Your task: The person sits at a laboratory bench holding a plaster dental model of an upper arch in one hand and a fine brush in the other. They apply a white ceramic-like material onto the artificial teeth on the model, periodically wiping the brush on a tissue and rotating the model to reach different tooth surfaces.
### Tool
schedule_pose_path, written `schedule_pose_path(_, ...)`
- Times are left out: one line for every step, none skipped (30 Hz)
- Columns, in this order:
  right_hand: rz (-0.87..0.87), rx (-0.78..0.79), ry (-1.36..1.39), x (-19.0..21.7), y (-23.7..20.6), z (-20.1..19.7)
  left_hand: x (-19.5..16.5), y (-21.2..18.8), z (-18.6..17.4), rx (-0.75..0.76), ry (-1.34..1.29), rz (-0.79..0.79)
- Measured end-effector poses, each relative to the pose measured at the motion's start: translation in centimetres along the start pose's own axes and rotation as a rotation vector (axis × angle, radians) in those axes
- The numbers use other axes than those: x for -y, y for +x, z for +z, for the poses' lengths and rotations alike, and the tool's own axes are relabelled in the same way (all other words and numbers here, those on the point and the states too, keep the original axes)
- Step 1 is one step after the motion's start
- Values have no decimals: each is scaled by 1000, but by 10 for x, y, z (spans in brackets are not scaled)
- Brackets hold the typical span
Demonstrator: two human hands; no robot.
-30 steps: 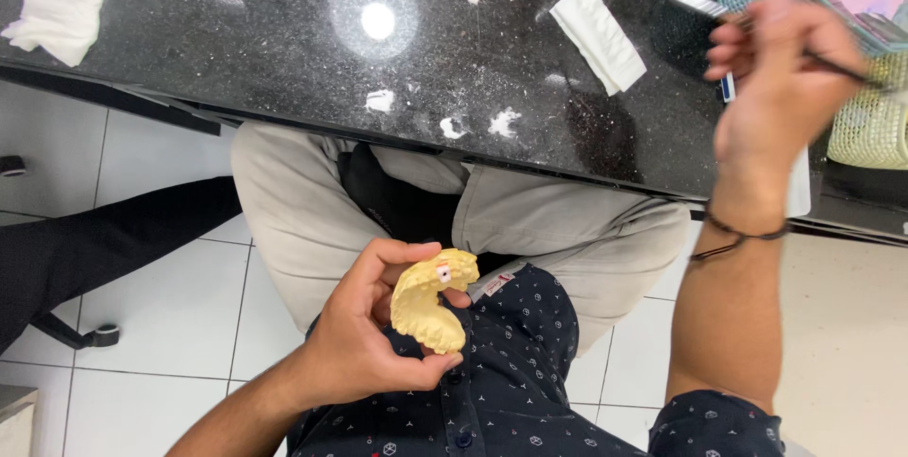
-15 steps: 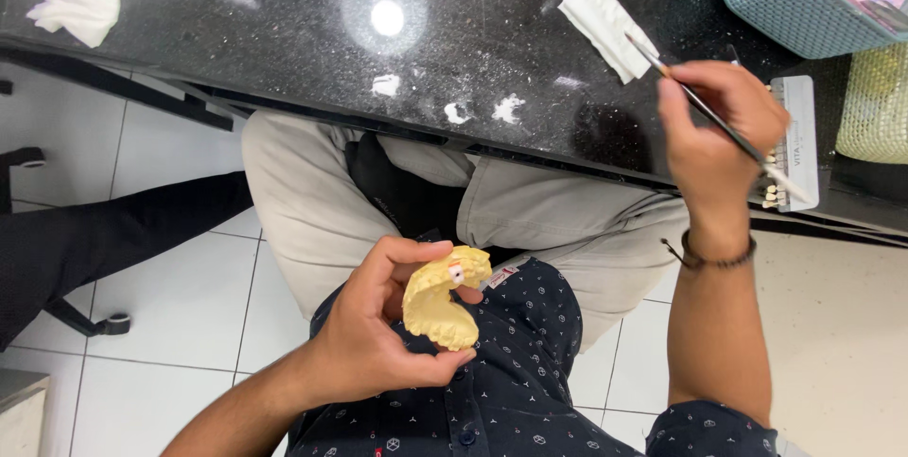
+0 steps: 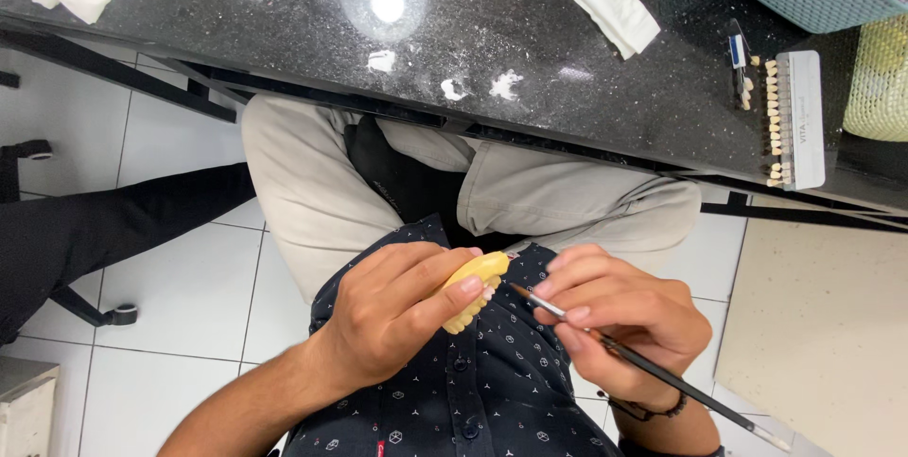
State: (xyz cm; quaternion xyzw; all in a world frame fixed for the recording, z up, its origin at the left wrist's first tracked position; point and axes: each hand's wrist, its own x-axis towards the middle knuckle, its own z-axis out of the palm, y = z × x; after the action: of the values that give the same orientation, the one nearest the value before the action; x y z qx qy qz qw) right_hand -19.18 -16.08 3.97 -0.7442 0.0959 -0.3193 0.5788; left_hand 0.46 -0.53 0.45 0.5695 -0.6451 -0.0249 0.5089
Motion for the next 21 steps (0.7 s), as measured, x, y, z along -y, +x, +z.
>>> schedule_pose_path(3,7,-37,2,-1,1,-1,0,0,5,-11,-7)
schedule_pose_path(7,13,-75,4,-2,2,-1,0,1,11,-23,-13)
schedule_pose_path(11,17,-113,6,-3,3,-2,0,2,16,-26,-19)
schedule_pose_path(29,15,-101,7,-4,3,-3,0,3,21,-30,-26)
schedule_pose_path(46,13,-89,9,-5,4,-3,-1,3,28,-34,-31)
schedule_pose_path(61,11,-76,10,-6,3,-3,-1,4,31,-36,-32)
schedule_pose_path(92,15,-35,11,-7,2,-4,-1,4,34,-37,-34)
schedule_pose_path(124,19,4,12,-8,1,-4,-2,5,38,-40,-37)
schedule_pose_path(154,23,43,13,-9,-1,-4,-2,6,50,-75,-58)
schedule_pose_path(172,20,55,14,-11,-3,-4,-3,7,62,-111,-81)
schedule_pose_path(192,18,68,15,-12,-6,-5,-4,7,75,-147,-105)
schedule_pose_path(208,14,81,15,-14,-9,-5,-5,7,93,-200,-125)
schedule_pose_path(200,1,92,15,-15,-11,-5,-6,7,110,-253,-143)
schedule_pose_path(193,-12,104,14,-16,-13,-5,-8,6,127,-307,-163)
schedule_pose_path(200,-9,135,14,-17,-17,-6,-9,4,170,-373,-205)
schedule_pose_path(207,-5,167,14,-19,-20,-6,-11,3,213,-438,-247)
schedule_pose_path(223,16,219,12,-19,-24,-6,-13,0,256,-501,-287)
schedule_pose_path(241,37,271,12,-19,-27,-6,-15,-3,305,-636,-352)
schedule_pose_path(247,47,286,11,-20,-30,-6,-16,-7,355,-772,-417)
schedule_pose_path(252,57,299,9,-21,-32,-6,-17,-9,404,-908,-480)
schedule_pose_path(261,61,301,7,-22,-32,-6,-17,-11,431,-959,-551)
